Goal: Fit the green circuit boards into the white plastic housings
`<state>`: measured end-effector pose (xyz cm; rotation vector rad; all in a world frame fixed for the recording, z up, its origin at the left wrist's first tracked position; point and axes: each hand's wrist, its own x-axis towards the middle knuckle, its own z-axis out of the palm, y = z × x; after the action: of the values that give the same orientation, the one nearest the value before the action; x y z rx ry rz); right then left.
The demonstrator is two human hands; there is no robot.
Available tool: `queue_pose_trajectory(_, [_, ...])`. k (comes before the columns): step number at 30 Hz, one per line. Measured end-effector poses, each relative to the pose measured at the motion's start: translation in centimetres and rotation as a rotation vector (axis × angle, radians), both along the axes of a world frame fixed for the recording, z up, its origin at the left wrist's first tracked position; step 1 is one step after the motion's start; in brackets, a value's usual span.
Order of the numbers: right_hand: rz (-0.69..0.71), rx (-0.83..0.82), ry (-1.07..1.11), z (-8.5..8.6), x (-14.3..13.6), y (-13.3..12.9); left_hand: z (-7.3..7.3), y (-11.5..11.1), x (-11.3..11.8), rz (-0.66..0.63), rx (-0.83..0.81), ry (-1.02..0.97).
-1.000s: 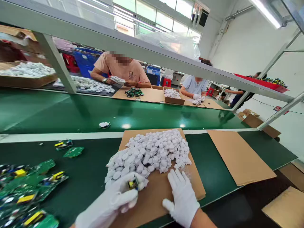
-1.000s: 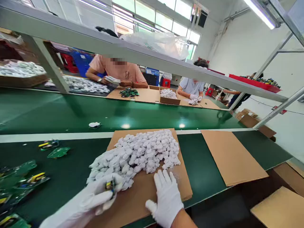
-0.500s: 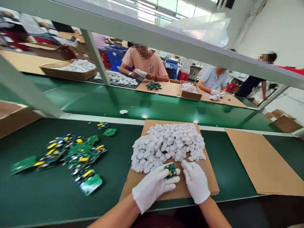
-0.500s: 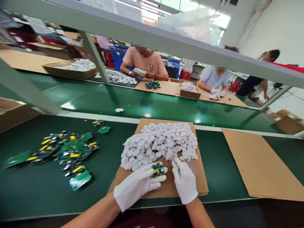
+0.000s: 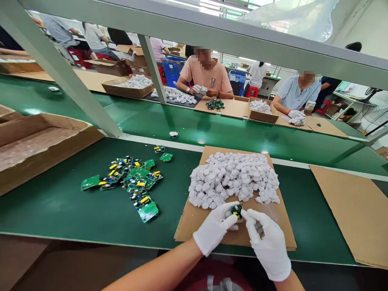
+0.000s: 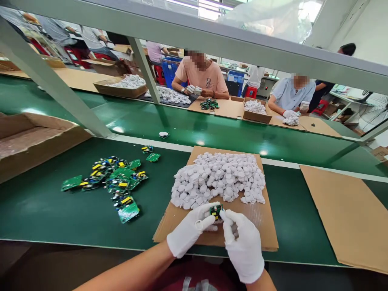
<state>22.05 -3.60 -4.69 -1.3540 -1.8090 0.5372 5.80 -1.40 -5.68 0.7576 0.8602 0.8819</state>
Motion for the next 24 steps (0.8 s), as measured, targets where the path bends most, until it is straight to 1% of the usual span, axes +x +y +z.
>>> queue_pose_trajectory(3, [0.053, 0.07, -0.118, -0.11, -0.03, 0.25, 0.15, -0.36, 0.15, 0.047, 0.157, 0.144])
queue_pose_trajectory(5, [0.06, 0.127, -0.188, -0.13, -0.07, 0.54, 0.3, -0.56, 0.34, 0.054, 0.207, 0.214])
queue_pose_trajectory(6, [0.047, 0.166, -0.227, -0.16, -0.08, 0.67, 0.37, -0.6, 0.45, 0.048, 0.207, 0.224])
queue_pose_trajectory(8, [0.017, 0.242, -0.317, -0.22, -0.09, 0.85, 0.46, -0.53, 0.6, 0.026, 0.153, 0.174])
queue_pose_trajectory(10, [0.042, 0.242, -0.385, -0.16, -0.04, 0.87, 0.5, -0.29, 0.59, -0.001, 0.08, 0.074])
queue_pose_trajectory(12, [0.101, 0.169, -0.361, -0.02, 0.05, 0.79, 0.53, -0.01, 0.4, -0.018, 0.039, -0.001])
queue_pose_trajectory(14, [0.13, 0.12, -0.265, 0.05, 0.16, 0.77, 0.57, 0.18, 0.15, -0.021, 0.019, -0.027])
queue_pose_trajectory(16, [0.106, 0.164, -0.207, -0.07, 0.25, 0.85, 0.61, 0.23, 0.01, -0.023, -0.005, -0.031])
queue_pose_trajectory(17, [0.088, 0.206, -0.213, -0.18, 0.28, 0.9, 0.6, 0.22, 0.01, -0.023, -0.016, -0.03])
queue_pose_trajectory(19, [0.058, 0.284, -0.291, -0.41, 0.33, 0.97, 0.53, 0.13, 0.13, -0.02, -0.029, -0.022])
queue_pose_trajectory(21, [0.025, 0.332, -0.416, -0.54, 0.38, 0.93, 0.4, -0.03, 0.33, -0.007, -0.014, -0.004])
queue_pose_trajectory(24, [-0.016, 0.397, -0.607, -0.6, 0.43, 0.79, 0.27, -0.35, 0.58, 0.032, 0.098, 0.086])
